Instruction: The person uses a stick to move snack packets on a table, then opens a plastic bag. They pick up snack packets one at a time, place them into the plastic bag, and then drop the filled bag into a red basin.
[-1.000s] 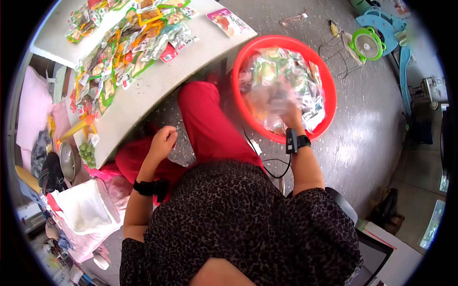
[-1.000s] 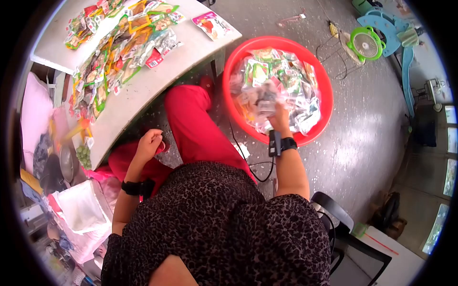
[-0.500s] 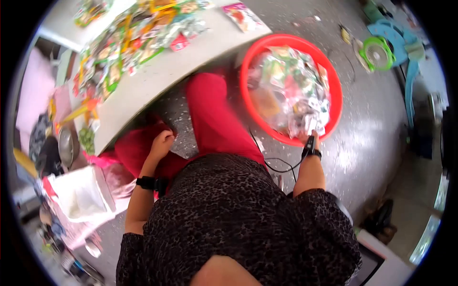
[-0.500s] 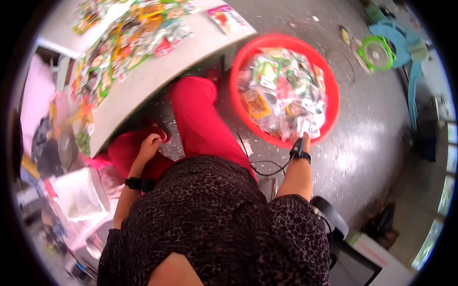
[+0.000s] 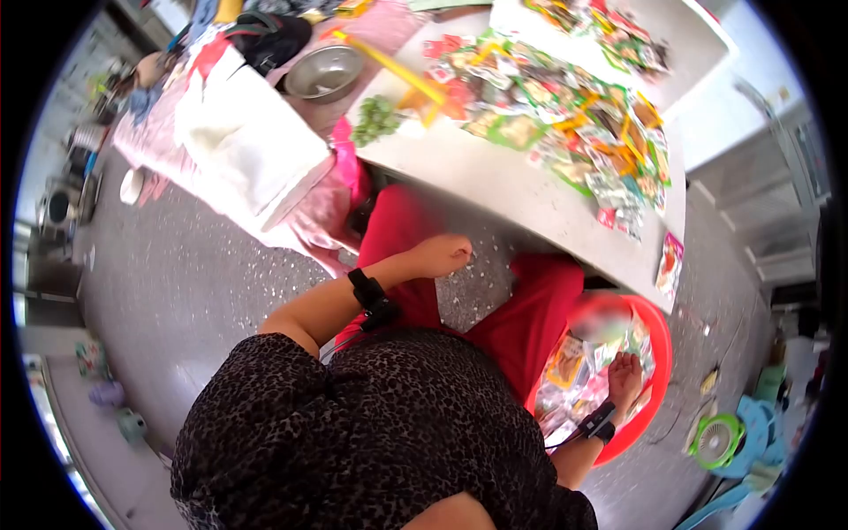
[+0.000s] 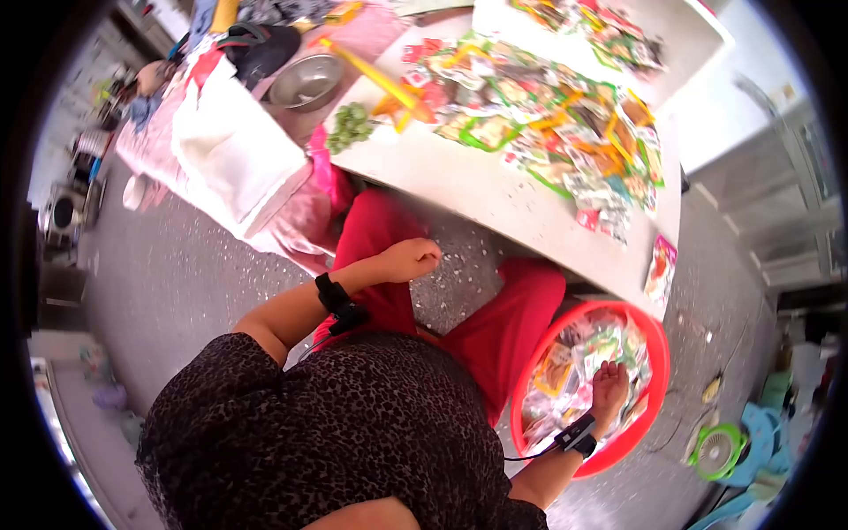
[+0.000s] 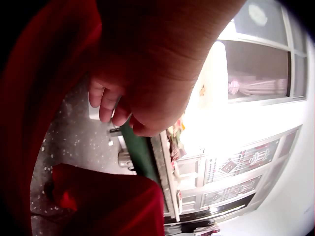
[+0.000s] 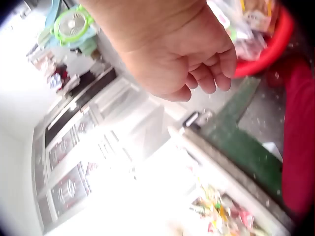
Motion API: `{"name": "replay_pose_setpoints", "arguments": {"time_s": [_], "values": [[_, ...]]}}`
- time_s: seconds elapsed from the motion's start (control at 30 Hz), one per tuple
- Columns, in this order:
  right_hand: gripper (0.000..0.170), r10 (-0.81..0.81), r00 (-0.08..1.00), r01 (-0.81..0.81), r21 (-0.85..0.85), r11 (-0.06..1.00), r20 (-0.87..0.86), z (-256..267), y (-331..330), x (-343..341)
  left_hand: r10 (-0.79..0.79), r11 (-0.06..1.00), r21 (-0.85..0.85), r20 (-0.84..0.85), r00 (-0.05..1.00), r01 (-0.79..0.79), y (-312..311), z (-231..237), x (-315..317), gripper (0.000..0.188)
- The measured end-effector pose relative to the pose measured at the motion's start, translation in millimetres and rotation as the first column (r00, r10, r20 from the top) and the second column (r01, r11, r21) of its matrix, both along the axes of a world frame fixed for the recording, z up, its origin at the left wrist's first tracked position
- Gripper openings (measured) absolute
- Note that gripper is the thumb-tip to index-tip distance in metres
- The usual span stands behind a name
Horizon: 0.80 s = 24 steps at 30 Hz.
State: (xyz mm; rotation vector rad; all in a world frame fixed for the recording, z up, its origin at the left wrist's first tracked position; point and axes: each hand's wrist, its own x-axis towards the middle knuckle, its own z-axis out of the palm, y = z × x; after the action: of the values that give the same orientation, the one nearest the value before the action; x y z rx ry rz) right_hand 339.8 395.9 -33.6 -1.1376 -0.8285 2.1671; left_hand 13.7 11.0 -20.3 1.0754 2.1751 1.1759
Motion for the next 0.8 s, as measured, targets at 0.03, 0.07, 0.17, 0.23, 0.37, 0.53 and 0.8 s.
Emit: {"name": "replay_pose_setpoints", "arguments": {"time_s": [0.03, 0.07, 0.17, 0.23, 0.37, 0.53, 0.8], "values": [[0.012, 0.077, 0.997, -0.080, 0.104, 0.991, 0.029, 17.3, -5.3, -27.6, 0.044, 0.997, 0.064, -0.050, 0.998, -0.041, -6.6, 8.5, -3.2, 0.016], [0.014, 0.127, 0.990, -0.138, 0.193, 0.972, 0.065, 32.4, -16.0, -55.1, 0.090, 0.991, 0.112, -0.125, 0.988, -0.076, -15.6, 18.1, -8.4, 0.015], [0.017, 0.298, 0.941, -0.337, 0.382, 0.860, 0.160, 48.6, -60.3, -128.6, 0.246, 0.963, 0.202, -0.399, 0.883, -0.177, -50.2, 43.4, -31.7, 0.012], [0.024, 0.287, 0.917, -0.392, 0.486, 0.781, 0.278, 53.1, -100.6, -165.1, 0.418, 0.908, 0.219, -0.435, 0.798, -0.357, -82.7, 60.6, -47.6, 0.015], [0.020, 0.170, 0.891, -0.454, 0.827, 0.330, 0.421, 18.7, -131.3, -199.6, 0.698, 0.682, 0.202, -0.468, 0.542, -0.703, -155.3, 72.6, -85.6, 0.019], [0.020, 0.000, 0.872, -0.488, 0.871, 0.050, 0.489, 1.0, -143.7, -210.2, 0.608, 0.454, -0.125, -0.681, 0.409, -0.882, -238.0, 53.2, -124.0, 0.030], [0.020, -0.017, 0.860, -0.511, 0.860, -0.013, 0.511, 2.9, -144.2, -212.2, 0.611, 0.392, -0.360, -0.586, 0.532, -0.847, -265.0, 37.8, -146.0, 0.024]]}}
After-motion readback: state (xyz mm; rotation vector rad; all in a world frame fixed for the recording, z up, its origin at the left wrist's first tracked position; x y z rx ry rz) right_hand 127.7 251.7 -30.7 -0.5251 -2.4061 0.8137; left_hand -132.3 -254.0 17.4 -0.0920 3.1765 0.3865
